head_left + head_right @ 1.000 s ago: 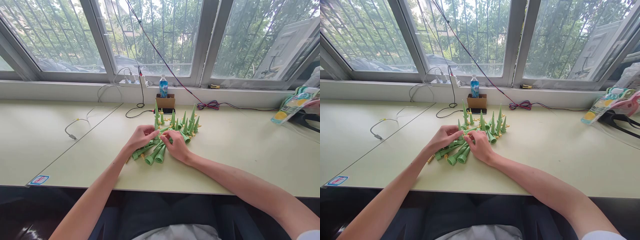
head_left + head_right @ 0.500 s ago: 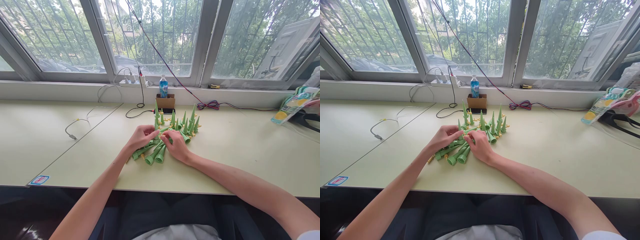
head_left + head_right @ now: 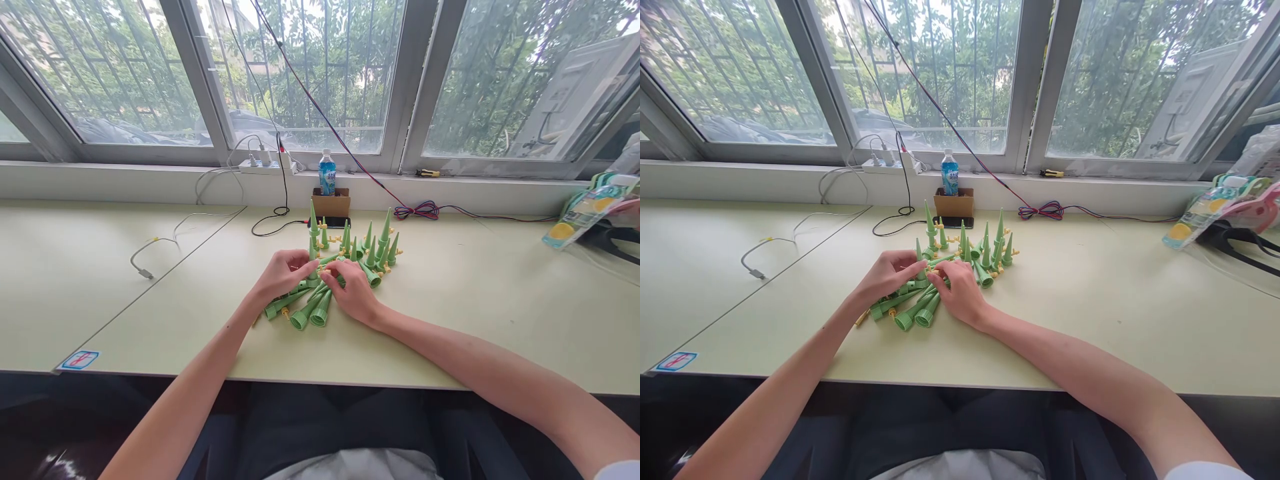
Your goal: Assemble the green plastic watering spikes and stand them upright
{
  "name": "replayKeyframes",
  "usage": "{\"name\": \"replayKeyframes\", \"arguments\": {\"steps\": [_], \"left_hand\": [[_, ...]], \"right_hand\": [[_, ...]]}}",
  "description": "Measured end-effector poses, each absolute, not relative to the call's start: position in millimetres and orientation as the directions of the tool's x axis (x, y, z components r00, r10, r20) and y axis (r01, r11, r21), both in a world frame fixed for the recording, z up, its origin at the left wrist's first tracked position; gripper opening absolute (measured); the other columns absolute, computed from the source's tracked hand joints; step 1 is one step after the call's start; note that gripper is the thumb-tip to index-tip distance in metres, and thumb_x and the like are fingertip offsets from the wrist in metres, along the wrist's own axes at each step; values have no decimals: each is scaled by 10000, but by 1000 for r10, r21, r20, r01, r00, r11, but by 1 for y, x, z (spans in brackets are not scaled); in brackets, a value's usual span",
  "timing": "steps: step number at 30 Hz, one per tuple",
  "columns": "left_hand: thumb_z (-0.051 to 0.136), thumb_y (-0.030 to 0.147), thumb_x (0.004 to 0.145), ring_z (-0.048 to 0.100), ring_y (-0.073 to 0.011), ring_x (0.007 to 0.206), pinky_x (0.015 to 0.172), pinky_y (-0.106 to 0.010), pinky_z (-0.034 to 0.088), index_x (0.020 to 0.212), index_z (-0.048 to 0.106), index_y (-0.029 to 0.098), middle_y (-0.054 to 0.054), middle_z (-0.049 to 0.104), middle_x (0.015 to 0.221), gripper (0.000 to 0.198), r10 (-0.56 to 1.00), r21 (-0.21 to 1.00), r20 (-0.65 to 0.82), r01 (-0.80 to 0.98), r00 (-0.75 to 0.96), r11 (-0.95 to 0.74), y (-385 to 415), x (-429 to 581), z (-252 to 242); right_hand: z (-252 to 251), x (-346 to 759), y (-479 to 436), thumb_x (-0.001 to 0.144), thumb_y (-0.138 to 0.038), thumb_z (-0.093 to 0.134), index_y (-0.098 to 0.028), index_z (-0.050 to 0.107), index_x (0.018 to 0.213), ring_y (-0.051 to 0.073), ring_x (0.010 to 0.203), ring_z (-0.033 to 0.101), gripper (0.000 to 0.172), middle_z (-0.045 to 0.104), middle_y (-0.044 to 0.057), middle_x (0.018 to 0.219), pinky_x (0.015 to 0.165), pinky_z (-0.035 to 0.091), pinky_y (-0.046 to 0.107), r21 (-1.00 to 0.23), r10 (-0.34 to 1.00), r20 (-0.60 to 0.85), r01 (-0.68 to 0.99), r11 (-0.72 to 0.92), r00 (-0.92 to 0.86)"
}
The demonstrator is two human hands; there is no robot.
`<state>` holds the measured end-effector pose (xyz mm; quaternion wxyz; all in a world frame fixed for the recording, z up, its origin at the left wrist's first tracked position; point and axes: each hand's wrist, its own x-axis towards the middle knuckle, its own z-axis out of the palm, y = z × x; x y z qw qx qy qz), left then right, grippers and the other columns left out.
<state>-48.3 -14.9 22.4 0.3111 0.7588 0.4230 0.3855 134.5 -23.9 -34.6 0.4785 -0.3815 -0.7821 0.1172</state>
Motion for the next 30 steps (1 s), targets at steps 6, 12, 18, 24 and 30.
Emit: {"name": "replayKeyframes", "arguments": {"steps": [6,12,18,24,30], "left_hand": [[623,355,820,281,-70,544,476,-215,225,602,426,158,42,343,594,354,880,795,322,405,348,-451,-15,-48,22],[619,364,823,291,-71,549,478,-212,238,600,429,155,39,354,596,360,872,790,332,399,361,-466,-15,-48,23],[619,357,828,288,-70,556,482,-208,235,602,424,154,41,345,600,361,878,786,334,413,343,-460,-14,-49,22],[621,337,823,279,-70,562,484,-205,239,590,409,153,41,334,600,365,870,785,334,405,362,-469,-13,-49,21],[618,343,826,274,-65,546,476,-206,226,592,412,155,46,320,592,364,876,790,335,404,345,-461,-14,-48,22]], "right_hand": [[-36,134,-23,975,-327,507,-214,603,910,192,804,561,162,677,31,837,810,409,345,-535,697,667,483,694,-262],[-34,134,-23,992,-376,471,-217,596,836,189,778,554,255,681,18,793,842,384,362,-545,724,638,509,666,-264],[-36,134,-24,962,-345,538,-208,596,958,192,855,591,148,696,31,885,873,390,353,-540,701,673,490,684,-237],[-35,134,-23,994,-354,470,-215,582,793,174,744,549,269,661,4,747,859,375,354,-538,721,642,516,667,-263],[-34,134,-26,959,-353,548,-214,593,941,184,825,589,147,697,7,813,904,360,363,-544,716,657,509,667,-235]]}}
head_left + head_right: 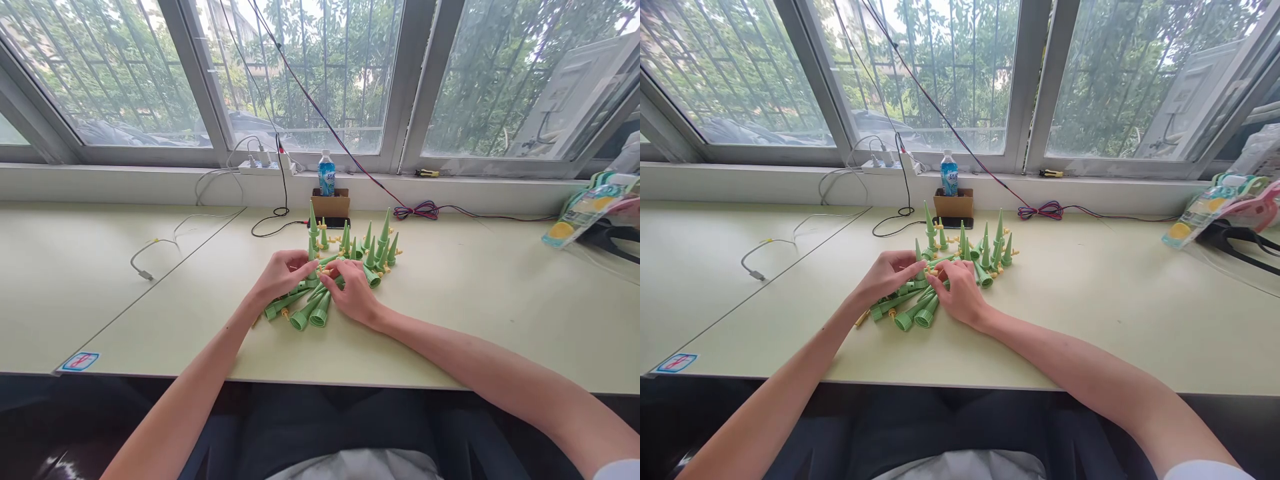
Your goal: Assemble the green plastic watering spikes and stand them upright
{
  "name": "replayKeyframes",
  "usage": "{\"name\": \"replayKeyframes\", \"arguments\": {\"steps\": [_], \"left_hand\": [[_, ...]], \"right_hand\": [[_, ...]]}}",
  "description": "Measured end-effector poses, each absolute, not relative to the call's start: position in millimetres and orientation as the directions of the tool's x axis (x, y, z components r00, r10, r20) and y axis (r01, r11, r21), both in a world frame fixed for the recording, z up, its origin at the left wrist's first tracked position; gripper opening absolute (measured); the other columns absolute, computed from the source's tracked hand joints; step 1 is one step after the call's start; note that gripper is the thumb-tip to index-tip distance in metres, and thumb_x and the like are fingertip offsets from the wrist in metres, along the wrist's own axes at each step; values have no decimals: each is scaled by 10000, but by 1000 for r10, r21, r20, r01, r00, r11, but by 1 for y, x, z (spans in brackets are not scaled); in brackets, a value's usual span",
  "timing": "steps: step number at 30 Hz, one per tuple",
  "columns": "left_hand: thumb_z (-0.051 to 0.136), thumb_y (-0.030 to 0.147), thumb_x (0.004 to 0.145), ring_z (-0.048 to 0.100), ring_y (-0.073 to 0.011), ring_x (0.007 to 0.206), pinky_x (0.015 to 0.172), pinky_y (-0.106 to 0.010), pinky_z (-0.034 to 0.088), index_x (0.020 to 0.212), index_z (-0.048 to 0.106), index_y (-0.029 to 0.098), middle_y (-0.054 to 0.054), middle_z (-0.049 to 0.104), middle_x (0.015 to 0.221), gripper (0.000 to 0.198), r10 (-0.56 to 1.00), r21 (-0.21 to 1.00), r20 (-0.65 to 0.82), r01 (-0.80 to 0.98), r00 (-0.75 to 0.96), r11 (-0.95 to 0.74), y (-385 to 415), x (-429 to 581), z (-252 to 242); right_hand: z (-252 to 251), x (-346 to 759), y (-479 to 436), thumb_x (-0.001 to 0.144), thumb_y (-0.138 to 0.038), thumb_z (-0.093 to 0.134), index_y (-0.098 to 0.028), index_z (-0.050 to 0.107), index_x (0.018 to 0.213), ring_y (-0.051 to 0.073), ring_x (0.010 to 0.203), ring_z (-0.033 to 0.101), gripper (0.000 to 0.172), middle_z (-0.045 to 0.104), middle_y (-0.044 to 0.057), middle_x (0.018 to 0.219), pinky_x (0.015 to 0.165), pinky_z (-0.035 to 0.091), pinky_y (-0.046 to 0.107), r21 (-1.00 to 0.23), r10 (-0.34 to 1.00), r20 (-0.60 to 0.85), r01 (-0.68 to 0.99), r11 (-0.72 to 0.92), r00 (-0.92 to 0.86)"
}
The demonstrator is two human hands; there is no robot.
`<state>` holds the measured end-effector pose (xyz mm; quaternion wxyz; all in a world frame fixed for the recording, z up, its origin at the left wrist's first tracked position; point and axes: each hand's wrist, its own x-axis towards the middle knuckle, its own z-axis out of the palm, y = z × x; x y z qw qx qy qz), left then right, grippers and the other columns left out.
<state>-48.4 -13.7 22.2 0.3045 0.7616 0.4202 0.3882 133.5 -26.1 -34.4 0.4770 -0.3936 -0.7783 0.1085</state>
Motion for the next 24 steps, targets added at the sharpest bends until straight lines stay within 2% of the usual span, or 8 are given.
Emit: {"name": "replayKeyframes", "arguments": {"steps": [4,10,15,17,24], "left_hand": [[619,345,828,280,-69,558,480,-206,236,598,422,152,40,338,599,358,869,783,346,401,355,-475,-12,-49,21],[625,339,823,270,-71,565,478,-207,230,582,395,155,39,315,602,381,863,777,353,400,362,-486,-13,-49,21],[623,352,825,261,-69,552,471,-209,217,587,382,159,43,304,598,390,865,781,355,395,355,-483,-13,-49,22],[622,354,827,265,-72,557,473,-211,220,591,387,159,40,311,602,386,862,778,358,395,360,-488,-13,-49,21],[629,344,834,264,-75,570,480,-212,236,601,403,157,37,291,613,375,859,789,344,380,380,-483,-11,-51,19]], "right_hand": [[-35,134,-25,965,-309,532,-214,588,917,184,808,585,120,693,16,830,888,374,362,-533,706,660,503,681,-257],[-34,133,-24,1003,-356,448,-211,565,762,168,738,550,304,652,0,721,875,369,364,-540,726,635,521,661,-263],[-34,134,-25,956,-335,551,-217,590,961,183,825,595,125,691,7,814,891,373,360,-549,715,659,501,669,-232],[-34,134,-25,956,-307,549,-218,587,951,182,825,590,98,691,10,830,883,381,354,-543,709,662,498,676,-242],[-33,133,-25,995,-351,467,-216,565,781,167,734,555,271,662,-4,736,875,372,359,-549,720,643,500,670,-261]]}}
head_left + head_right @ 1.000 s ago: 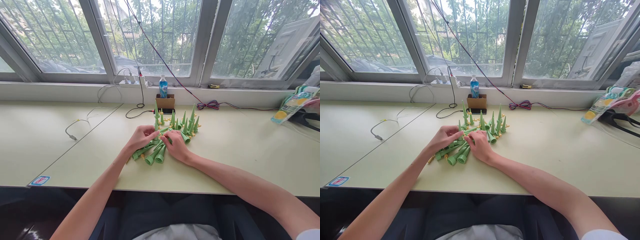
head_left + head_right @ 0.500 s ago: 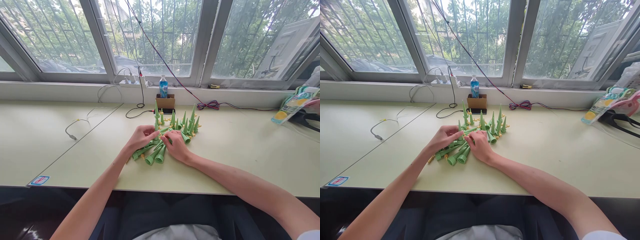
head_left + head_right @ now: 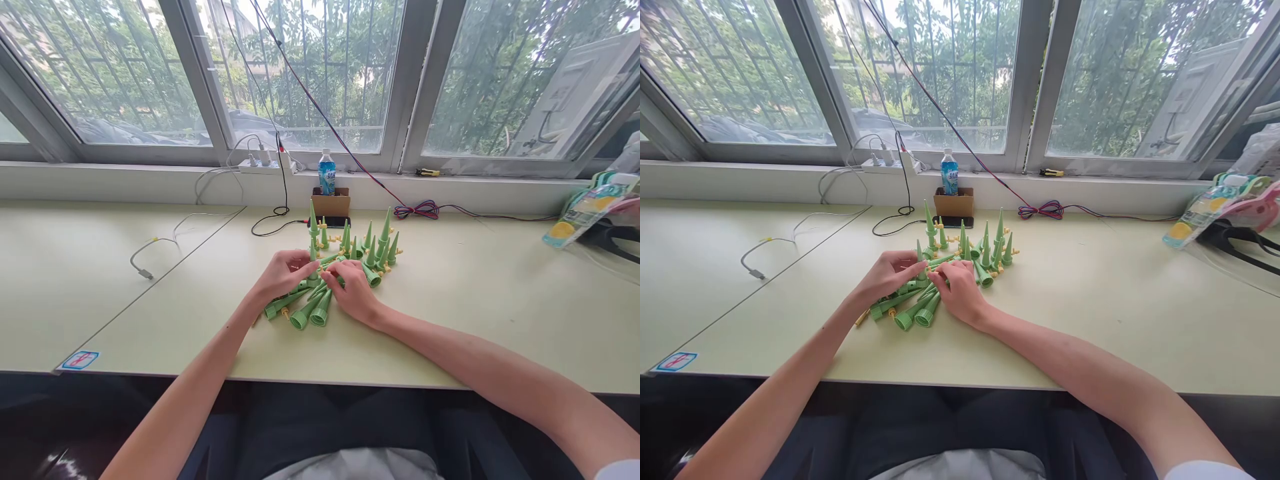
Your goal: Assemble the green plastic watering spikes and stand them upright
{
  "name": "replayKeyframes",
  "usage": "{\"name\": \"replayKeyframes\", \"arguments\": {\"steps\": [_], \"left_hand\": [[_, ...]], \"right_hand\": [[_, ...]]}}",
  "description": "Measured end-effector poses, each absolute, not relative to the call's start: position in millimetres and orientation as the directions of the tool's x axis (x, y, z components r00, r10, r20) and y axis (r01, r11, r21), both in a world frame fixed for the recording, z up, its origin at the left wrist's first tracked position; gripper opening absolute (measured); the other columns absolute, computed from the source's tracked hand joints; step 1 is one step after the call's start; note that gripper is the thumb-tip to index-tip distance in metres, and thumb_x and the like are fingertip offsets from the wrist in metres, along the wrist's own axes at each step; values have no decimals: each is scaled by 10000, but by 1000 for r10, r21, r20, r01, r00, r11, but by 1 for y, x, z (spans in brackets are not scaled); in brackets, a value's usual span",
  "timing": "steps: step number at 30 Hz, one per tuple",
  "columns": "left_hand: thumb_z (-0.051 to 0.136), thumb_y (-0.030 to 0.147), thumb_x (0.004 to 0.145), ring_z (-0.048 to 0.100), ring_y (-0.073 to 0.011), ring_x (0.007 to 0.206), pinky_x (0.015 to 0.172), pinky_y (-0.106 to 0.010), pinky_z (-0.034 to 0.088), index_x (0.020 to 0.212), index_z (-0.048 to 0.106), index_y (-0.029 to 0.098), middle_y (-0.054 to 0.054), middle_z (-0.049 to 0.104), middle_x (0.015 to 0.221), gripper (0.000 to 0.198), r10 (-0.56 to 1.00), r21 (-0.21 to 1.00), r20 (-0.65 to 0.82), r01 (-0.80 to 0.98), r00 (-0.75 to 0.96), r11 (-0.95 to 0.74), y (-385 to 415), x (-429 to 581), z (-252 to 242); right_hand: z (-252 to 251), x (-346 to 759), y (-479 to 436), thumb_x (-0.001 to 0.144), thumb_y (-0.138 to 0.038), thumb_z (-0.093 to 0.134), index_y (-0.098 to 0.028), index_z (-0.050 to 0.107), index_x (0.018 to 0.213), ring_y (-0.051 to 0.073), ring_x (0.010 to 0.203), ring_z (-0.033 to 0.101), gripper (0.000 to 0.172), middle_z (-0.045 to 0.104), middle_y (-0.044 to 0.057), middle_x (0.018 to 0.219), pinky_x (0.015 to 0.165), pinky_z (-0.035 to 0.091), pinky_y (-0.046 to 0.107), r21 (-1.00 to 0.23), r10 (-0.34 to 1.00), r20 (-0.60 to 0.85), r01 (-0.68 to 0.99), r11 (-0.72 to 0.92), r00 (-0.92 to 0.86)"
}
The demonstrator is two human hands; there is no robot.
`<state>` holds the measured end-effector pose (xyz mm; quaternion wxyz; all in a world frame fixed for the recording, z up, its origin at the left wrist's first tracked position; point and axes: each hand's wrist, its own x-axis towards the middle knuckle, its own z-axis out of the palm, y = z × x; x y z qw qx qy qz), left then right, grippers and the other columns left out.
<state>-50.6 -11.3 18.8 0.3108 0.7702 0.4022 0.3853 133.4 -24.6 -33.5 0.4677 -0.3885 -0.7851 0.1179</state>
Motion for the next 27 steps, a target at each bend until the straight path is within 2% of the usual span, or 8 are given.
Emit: {"name": "replayKeyframes", "arguments": {"steps": [4,6,9,14,19,27], "left_hand": [[624,368,848,272,-68,542,460,-208,242,637,482,149,36,322,602,335,861,812,337,346,380,-471,-12,-50,20],[619,387,856,304,-66,533,447,-206,248,686,546,139,23,396,617,309,859,818,334,333,388,-468,-12,-49,21],[619,391,861,357,-64,529,439,-202,269,796,622,131,-6,509,676,269,855,831,316,315,412,-459,-12,-49,22],[635,399,858,375,-67,495,426,-204,284,930,668,139,6,511,626,271,858,858,295,279,420,-431,-15,-49,24],[650,400,850,356,-68,489,410,-205,256,970,663,146,12,496,616,281,858,886,257,247,444,-393,-16,-50,25],[644,405,857,397,-80,515,425,-207,287,983,662,146,0,530,645,289,858,886,231,265,458,-380,-16,-51,24]], "right_hand": [[-33,133,-26,957,-391,543,-220,591,909,182,796,595,185,691,2,777,882,373,359,-547,717,661,510,664,-223],[-34,133,-26,943,-372,570,-216,590,965,185,819,605,159,698,5,796,885,377,354,-539,704,680,511,670,-205],[-35,133,-26,950,-327,557,-215,590,935,176,788,599,118,691,5,792,879,381,351,-499,667,719,522,692,-197],[-36,133,-25,952,-379,547,-228,576,797,171,711,559,218,667,5,731,861,389,360,-433,625,755,567,701,-197],[-36,134,-26,944,-422,552,-227,553,704,161,656,519,310,639,5,673,842,390,359,-408,623,759,607,682,-190],[-38,134,-25,934,-477,562,-212,506,613,139,612,477,420,560,-5,605,812,387,343,-391,594,785,602,696,-176]]}}
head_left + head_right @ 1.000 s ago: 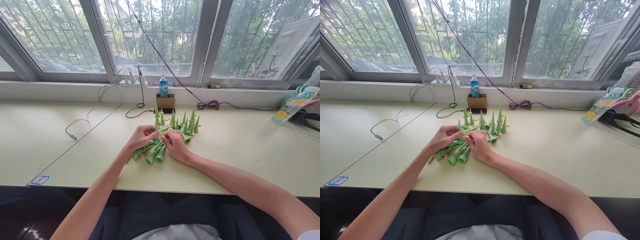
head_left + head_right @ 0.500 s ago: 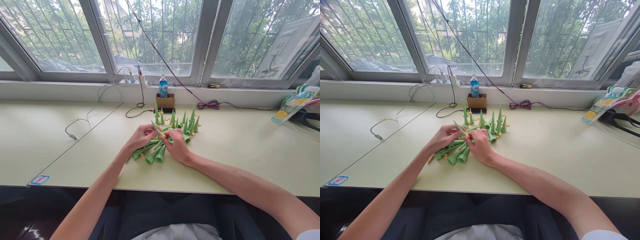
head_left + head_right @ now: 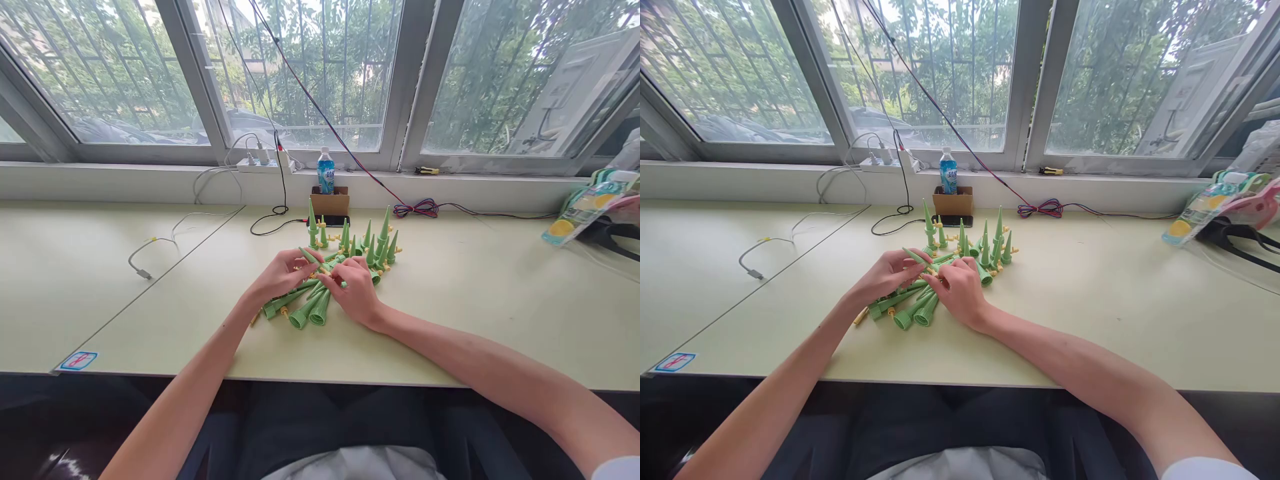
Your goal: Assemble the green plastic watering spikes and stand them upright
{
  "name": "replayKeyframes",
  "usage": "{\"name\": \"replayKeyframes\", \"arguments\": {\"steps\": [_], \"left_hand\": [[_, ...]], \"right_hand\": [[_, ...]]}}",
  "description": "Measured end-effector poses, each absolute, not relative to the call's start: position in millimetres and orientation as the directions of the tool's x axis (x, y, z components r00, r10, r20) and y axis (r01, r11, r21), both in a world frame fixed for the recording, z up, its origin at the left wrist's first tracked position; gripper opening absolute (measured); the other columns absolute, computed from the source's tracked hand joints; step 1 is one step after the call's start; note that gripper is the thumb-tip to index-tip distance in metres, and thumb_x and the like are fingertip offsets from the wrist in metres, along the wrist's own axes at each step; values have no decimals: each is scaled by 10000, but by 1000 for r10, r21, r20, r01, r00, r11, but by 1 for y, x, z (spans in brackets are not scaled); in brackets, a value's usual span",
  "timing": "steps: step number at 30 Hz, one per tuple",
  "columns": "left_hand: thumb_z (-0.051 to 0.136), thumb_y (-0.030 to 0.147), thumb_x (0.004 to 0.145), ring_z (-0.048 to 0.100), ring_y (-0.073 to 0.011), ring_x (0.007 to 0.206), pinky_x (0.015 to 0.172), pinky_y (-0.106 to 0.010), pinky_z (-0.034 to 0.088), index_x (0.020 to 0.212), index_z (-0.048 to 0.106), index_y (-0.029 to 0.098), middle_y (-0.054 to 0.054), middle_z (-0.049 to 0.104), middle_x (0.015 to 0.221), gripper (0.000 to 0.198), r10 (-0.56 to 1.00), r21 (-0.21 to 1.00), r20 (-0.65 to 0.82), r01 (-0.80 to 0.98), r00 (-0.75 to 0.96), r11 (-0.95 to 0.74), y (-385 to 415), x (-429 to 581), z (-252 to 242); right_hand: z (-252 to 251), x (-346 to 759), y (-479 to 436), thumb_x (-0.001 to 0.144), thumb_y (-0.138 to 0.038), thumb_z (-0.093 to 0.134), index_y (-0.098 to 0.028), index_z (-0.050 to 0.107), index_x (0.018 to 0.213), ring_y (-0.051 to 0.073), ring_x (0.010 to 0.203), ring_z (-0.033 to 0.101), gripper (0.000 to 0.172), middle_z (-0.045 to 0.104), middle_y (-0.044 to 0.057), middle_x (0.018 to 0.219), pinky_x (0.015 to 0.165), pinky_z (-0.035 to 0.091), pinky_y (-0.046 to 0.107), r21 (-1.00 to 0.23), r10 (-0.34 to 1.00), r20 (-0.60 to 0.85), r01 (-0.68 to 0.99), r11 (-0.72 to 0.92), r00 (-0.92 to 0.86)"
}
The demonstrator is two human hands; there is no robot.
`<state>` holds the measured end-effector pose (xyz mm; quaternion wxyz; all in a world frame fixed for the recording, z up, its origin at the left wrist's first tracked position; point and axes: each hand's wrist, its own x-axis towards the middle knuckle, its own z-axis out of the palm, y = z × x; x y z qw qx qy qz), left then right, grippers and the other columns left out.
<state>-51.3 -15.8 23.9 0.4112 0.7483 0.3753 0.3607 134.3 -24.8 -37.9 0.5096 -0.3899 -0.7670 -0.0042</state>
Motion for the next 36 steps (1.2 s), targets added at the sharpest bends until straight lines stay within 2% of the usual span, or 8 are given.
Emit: {"name": "replayKeyframes", "arguments": {"steps": [5,12,14,21,27,31,36], "left_hand": [[645,411,856,406,-83,517,423,-206,294,968,661,138,-2,522,642,295,866,885,228,276,445,-375,-15,-51,24],[655,413,846,395,-78,500,414,-202,291,964,662,141,12,480,612,296,876,885,240,276,418,-374,-16,-49,26],[663,411,840,394,-74,494,412,-200,290,945,668,142,12,487,611,289,875,883,255,271,411,-384,-17,-49,27],[673,382,839,435,-73,543,424,-200,300,931,664,143,-26,560,745,256,858,881,268,249,438,-403,-17,-50,26],[662,402,848,447,-68,565,454,-223,359,896,673,138,-66,567,910,269,827,874,289,219,482,-433,-16,-50,26],[668,426,840,431,-67,531,452,-226,343,887,653,137,-41,550,801,293,837,897,253,206,485,-391,-17,-50,27],[663,437,843,419,-83,514,444,-218,295,917,629,152,9,479,630,296,874,909,217,237,434,-343,-19,-51,28]], "right_hand": [[-36,134,-26,924,-484,577,-218,520,617,141,620,496,411,585,-6,603,828,393,346,-419,628,760,611,671,-169],[-33,132,-30,881,-382,636,-223,567,817,151,634,555,185,625,-31,604,855,399,349,-446,617,778,590,673,-116],[-34,132,-30,895,-343,609,-226,560,815,150,626,550,150,631,-28,615,860,398,352,-442,620,774,590,676,-130],[-36,132,-27,983,-385,472,-223,473,641,137,570,464,378,539,-19,567,829,390,337,-412,636,752,628,660,-174],[-37,134,-24,1000,-395,447,-220,469,602,135,561,442,435,486,-24,546,817,383,323,-412,655,734,651,638,-178],[-38,135,-24,1000,-394,451,-218,553,673,139,601,497,385,572,-14,595,835,386,322,-447,672,722,634,632,-161],[-36,134,-27,968,-377,518,-217,621,930,151,683,586,194,658,-10,679,875,392,328,-481,664,736,586,652,-135]]}}
